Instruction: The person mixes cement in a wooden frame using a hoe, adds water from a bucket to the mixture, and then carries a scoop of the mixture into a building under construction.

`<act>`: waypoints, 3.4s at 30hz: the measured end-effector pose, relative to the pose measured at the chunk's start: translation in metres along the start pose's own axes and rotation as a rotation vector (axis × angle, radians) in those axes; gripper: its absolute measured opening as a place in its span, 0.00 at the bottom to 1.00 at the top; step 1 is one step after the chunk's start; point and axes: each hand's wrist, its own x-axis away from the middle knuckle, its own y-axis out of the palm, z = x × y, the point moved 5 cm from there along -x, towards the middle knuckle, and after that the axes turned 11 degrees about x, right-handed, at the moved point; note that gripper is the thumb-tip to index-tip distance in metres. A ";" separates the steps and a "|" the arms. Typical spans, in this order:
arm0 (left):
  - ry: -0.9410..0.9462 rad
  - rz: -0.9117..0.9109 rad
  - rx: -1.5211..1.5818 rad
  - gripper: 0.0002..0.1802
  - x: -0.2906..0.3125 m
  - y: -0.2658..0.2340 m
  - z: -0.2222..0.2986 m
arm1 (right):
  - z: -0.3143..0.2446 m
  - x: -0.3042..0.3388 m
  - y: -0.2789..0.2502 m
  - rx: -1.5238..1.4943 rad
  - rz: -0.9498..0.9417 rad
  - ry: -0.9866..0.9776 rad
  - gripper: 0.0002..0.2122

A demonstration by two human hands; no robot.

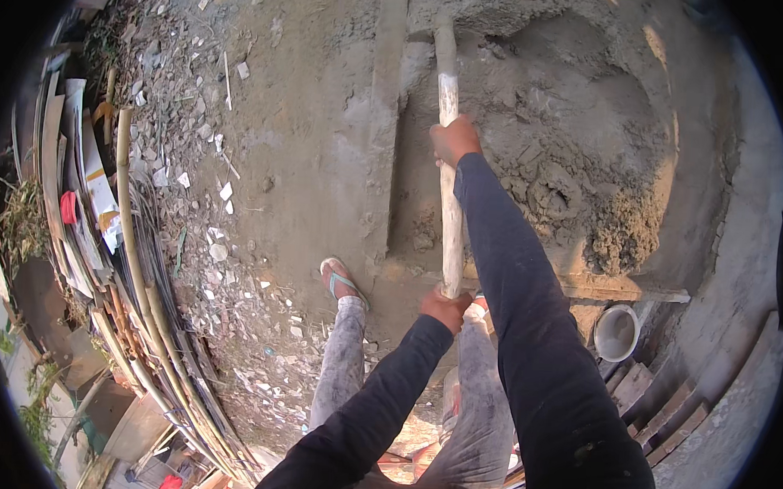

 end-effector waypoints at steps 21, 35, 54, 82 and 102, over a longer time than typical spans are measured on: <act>0.374 -0.073 -0.281 0.19 -0.079 -0.054 -0.058 | 0.008 0.059 -0.026 -0.266 0.275 -0.085 0.16; -0.071 0.036 -0.049 0.15 0.068 -0.009 -0.053 | 0.051 0.061 0.024 -0.006 -0.138 0.183 0.17; 0.158 -0.169 -0.321 0.21 0.133 0.011 -0.199 | 0.148 0.216 -0.072 -0.014 0.291 -0.041 0.17; -0.003 -0.200 -0.269 0.17 0.287 0.025 -0.170 | 0.192 0.288 -0.062 -0.214 0.004 0.186 0.20; 0.677 -0.537 -1.631 0.13 0.040 0.031 0.168 | 0.203 0.183 -0.170 -1.356 0.901 0.568 0.09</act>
